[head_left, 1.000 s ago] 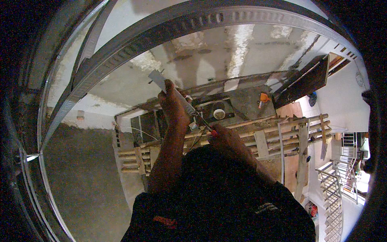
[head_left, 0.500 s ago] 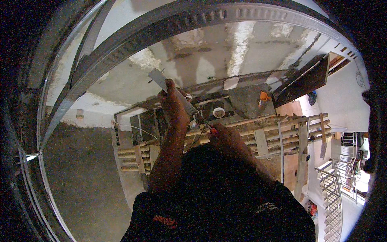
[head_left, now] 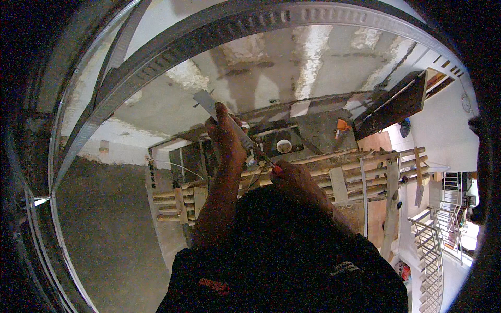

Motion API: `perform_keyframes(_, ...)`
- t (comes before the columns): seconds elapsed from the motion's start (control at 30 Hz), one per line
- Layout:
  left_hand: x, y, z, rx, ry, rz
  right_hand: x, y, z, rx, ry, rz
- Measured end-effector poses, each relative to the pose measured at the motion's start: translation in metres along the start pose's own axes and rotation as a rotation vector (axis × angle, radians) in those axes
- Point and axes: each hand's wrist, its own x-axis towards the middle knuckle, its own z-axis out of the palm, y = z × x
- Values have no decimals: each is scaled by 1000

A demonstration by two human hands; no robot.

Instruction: The person uses tin snips to cut a metal profile into smaller pieces. They position the profile against a ceiling framework, cut it, then move to a bamboo scaffold to cut additional lengths. The person repeatedly positions and cuts the metal profile.

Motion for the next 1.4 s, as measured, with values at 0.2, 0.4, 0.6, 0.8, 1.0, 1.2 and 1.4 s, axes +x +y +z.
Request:
perform_keyframes(0.2, -3, -1, -2, -19, -1, 5, 1, -3, -5, 28, -79, 94)
perform_keyframes(0.4, -3, -3, -1, -103, -7, -6, -2, 6, 0, 82, -88, 129)
perform_keyframes(0.6, -7, 4, -1, -4, -54, -15, 4, 24, 16, 358, -137, 170)
perform_keyframes(0.8, -6, 13, -17, -401, -470, -151, 7, 38, 13, 398, -248, 214)
perform_keyframes(1.0, -4, -6, -15, -327, -379, -131, 17, 68, 14, 304, -277, -396)
perform_keyframes(1.2, -2, -17, -15, -357, -327, -111, 17, 77, 15, 1069, -570, 122)
perform_keyframes(1.4, 21, 13, -23, -331, -142, 45, 3, 67, 0, 1079, -537, 6)
